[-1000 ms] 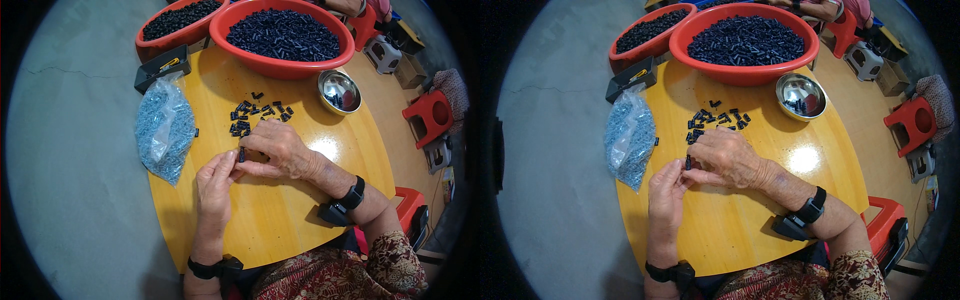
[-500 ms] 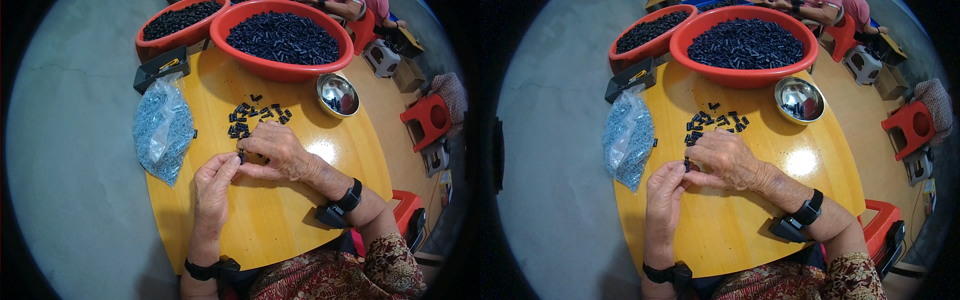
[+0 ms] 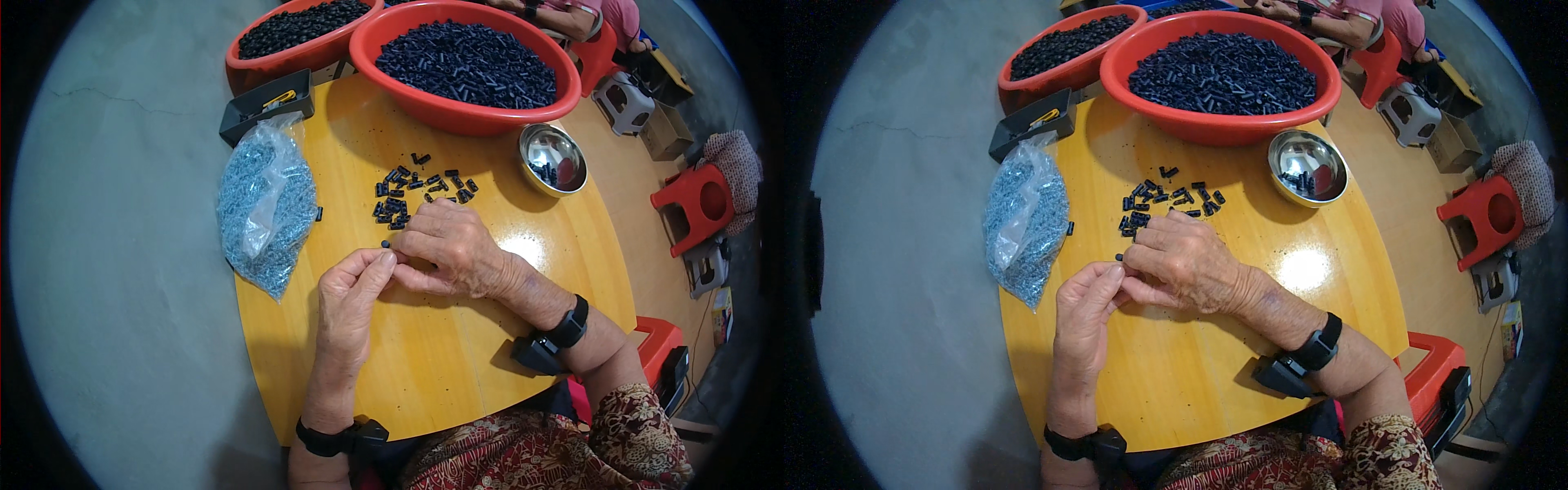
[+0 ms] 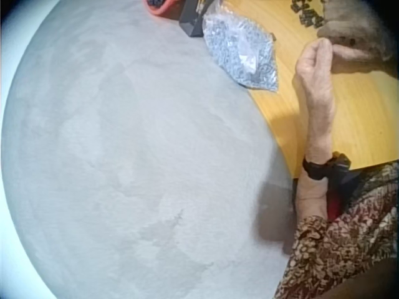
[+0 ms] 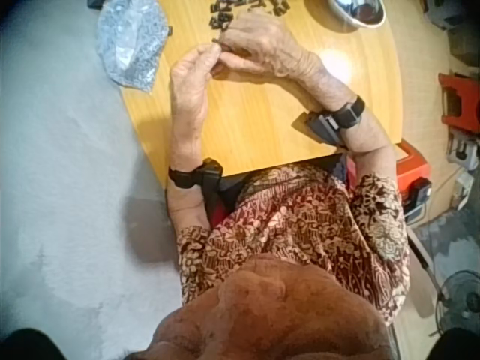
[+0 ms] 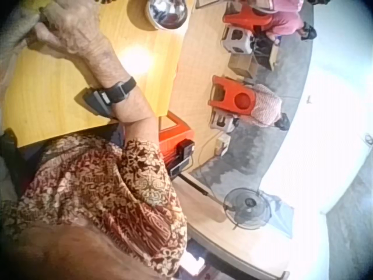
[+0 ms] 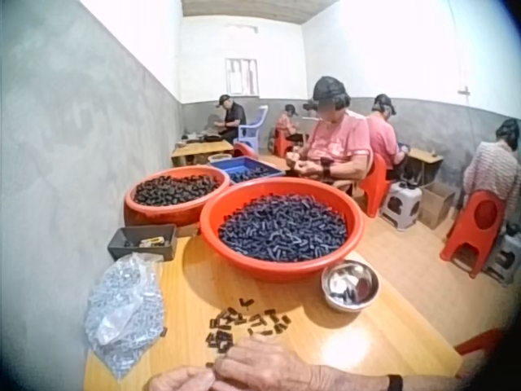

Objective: Manually assembling small black plastic components at a workshop table.

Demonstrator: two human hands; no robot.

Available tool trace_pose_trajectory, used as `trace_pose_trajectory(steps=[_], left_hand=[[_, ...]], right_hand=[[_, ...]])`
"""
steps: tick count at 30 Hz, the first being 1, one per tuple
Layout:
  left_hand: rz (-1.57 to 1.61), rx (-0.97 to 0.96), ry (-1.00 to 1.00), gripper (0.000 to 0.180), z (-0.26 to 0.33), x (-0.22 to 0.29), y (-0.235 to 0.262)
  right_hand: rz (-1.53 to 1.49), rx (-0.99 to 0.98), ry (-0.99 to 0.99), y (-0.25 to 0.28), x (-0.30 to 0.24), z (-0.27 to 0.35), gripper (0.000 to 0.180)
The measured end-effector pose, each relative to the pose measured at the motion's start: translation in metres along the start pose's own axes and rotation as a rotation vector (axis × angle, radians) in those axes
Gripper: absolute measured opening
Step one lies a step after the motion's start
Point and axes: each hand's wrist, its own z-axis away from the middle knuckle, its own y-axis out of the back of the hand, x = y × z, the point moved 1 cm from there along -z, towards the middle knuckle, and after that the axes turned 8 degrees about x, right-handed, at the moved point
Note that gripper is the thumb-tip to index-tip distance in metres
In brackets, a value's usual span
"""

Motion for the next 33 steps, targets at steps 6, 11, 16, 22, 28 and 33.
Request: trace_pose_trajectory(steps=[6,11,16,22,28,33], left_hand=[[-0.158,0.204,-0.097,0.02,-0.001,0.013,0.01],[-0.513,0.426,-0.332,0.016,-0.014,0.005,0.015],[-0.98,0.342,-0.688,0.022,-0.028,-0.005,0.013],[-1.189,0.267,-0.775,0.016,-0.033,-0.008,0.001],[-0.101,0.286,-0.142,0.013,-0.022,-0.01,0.001],[0.107,0.172,-0.013,0.019,-0.013,-0.009,0.001]], right_hand=[[-0.013,-0.032,-0.071,0.006,0.006,-0.003,0.017],[-0.085,0.088,-0.227,0.008,0.019,0.002,0.008],[-0.083,0.096,-0.232,0.004,0.023,0.003,0.008],[-0.107,0.102,-0.257,0.0,0.025,0.007,0.009],[-0.149,0.081,-0.247,0.003,0.017,0.003,0.02],[-0.187,0.093,-0.177,0.001,0.011,0.003,0.037]])
